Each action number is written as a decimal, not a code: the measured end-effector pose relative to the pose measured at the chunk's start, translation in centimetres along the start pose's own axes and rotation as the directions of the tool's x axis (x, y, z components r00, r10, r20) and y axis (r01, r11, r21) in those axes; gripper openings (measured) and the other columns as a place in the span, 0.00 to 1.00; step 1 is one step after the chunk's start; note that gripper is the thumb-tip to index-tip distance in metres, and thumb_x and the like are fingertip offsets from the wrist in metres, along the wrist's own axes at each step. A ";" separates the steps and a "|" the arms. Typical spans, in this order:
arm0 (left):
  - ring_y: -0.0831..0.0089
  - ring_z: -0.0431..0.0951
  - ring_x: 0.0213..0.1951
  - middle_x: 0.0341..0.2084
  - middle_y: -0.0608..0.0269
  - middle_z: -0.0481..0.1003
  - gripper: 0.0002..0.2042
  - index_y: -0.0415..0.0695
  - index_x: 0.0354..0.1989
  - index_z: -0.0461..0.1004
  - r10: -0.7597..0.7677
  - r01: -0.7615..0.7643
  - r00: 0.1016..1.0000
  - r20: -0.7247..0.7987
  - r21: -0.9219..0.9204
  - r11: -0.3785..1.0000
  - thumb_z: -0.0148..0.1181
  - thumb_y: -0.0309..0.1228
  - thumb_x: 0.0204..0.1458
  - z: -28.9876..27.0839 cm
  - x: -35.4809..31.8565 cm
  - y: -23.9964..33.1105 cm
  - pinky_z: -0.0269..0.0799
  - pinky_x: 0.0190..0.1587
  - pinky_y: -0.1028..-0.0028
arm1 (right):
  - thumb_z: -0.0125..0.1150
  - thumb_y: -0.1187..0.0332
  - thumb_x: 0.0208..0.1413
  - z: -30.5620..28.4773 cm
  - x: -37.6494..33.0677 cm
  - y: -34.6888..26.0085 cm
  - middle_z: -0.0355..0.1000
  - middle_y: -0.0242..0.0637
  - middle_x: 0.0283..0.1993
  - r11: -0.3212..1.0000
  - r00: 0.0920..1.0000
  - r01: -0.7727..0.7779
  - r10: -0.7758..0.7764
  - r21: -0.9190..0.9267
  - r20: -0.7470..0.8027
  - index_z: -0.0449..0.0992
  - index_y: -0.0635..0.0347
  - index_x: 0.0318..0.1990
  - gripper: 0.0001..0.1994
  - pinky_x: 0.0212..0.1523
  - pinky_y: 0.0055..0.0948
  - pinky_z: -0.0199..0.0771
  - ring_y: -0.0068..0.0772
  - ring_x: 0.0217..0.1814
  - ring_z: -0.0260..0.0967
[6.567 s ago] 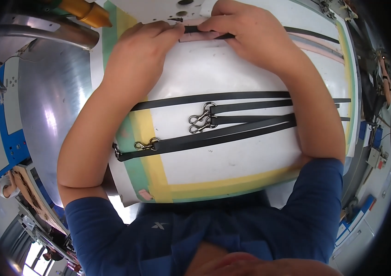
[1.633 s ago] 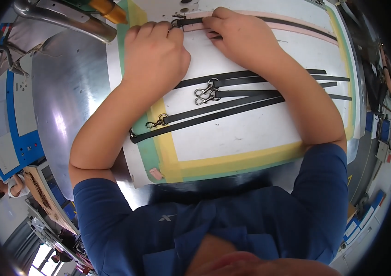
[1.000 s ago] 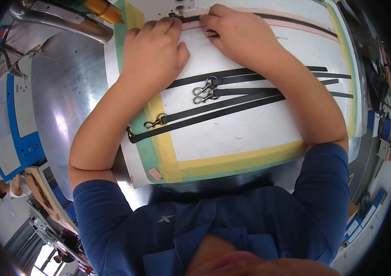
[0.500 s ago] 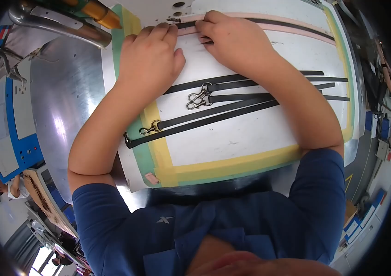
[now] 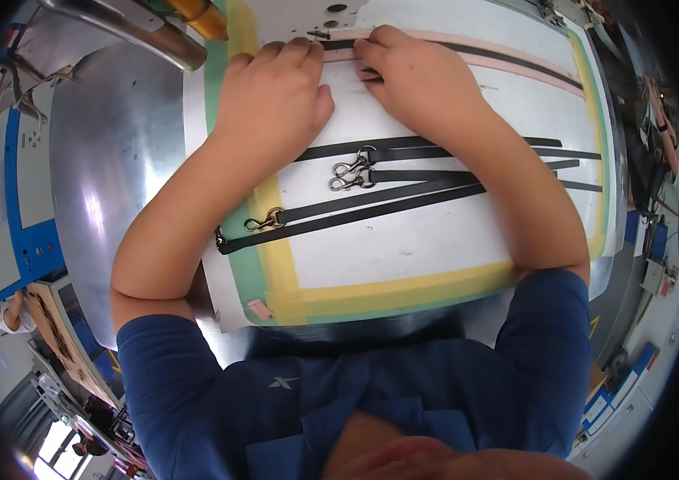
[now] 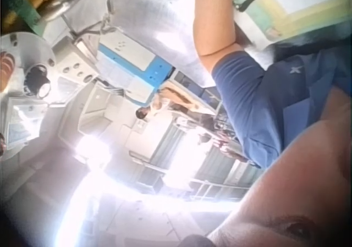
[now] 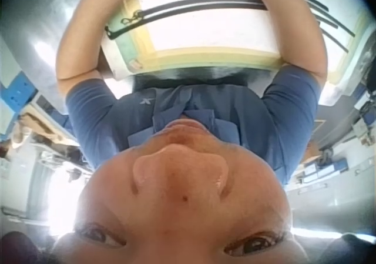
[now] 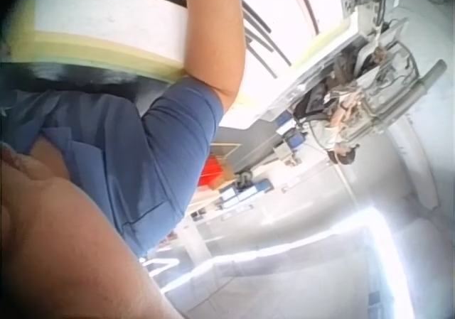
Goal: Operator is using a semi-automated sewing/tacking machine to attach hardware to leather straps.
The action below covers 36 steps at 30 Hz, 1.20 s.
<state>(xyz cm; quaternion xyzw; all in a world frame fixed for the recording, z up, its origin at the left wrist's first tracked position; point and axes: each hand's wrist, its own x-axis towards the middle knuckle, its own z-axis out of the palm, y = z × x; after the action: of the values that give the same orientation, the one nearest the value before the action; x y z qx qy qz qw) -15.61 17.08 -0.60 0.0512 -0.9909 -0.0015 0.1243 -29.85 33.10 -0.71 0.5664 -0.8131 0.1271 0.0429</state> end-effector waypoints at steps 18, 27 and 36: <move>0.57 0.80 0.45 0.40 0.55 0.79 0.13 0.41 0.40 0.80 0.003 -0.015 0.987 -0.162 -0.072 0.997 0.60 0.38 0.55 1.4 -0.9 0.8 0.72 0.50 0.57 | 0.60 0.68 0.57 -2.0 -0.1 -3.4 0.77 0.45 0.47 0.991 0.997 -0.042 0.051 -0.128 0.066 0.82 0.61 0.41 0.09 0.45 0.47 0.81 0.51 0.43 0.80; 0.58 0.79 0.46 0.42 0.56 0.79 0.15 0.40 0.43 0.80 -0.023 -0.001 0.980 -0.199 -0.119 0.993 0.60 0.38 0.54 1.6 -1.0 -0.3 0.71 0.51 0.59 | 0.62 0.65 0.59 -3.3 0.1 -3.7 0.75 0.44 0.48 0.991 0.993 -0.073 0.083 -0.111 0.086 0.80 0.60 0.46 0.12 0.46 0.45 0.81 0.50 0.47 0.79; 0.60 0.78 0.49 0.45 0.58 0.79 0.15 0.45 0.46 0.81 -0.018 0.001 0.986 -0.166 -0.107 0.994 0.59 0.38 0.54 1.0 -1.1 -0.4 0.68 0.54 0.58 | 0.62 0.65 0.60 -5.1 -2.5 -0.5 0.75 0.43 0.52 0.976 0.977 -0.195 0.202 -0.101 0.065 0.81 0.57 0.51 0.14 0.52 0.46 0.79 0.51 0.52 0.77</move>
<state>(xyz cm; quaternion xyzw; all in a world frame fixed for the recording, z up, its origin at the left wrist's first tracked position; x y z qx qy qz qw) -14.74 16.81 -1.89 0.0492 -0.9753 -0.0506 0.2095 -28.91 36.49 3.73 0.4840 -0.8718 0.0709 0.0262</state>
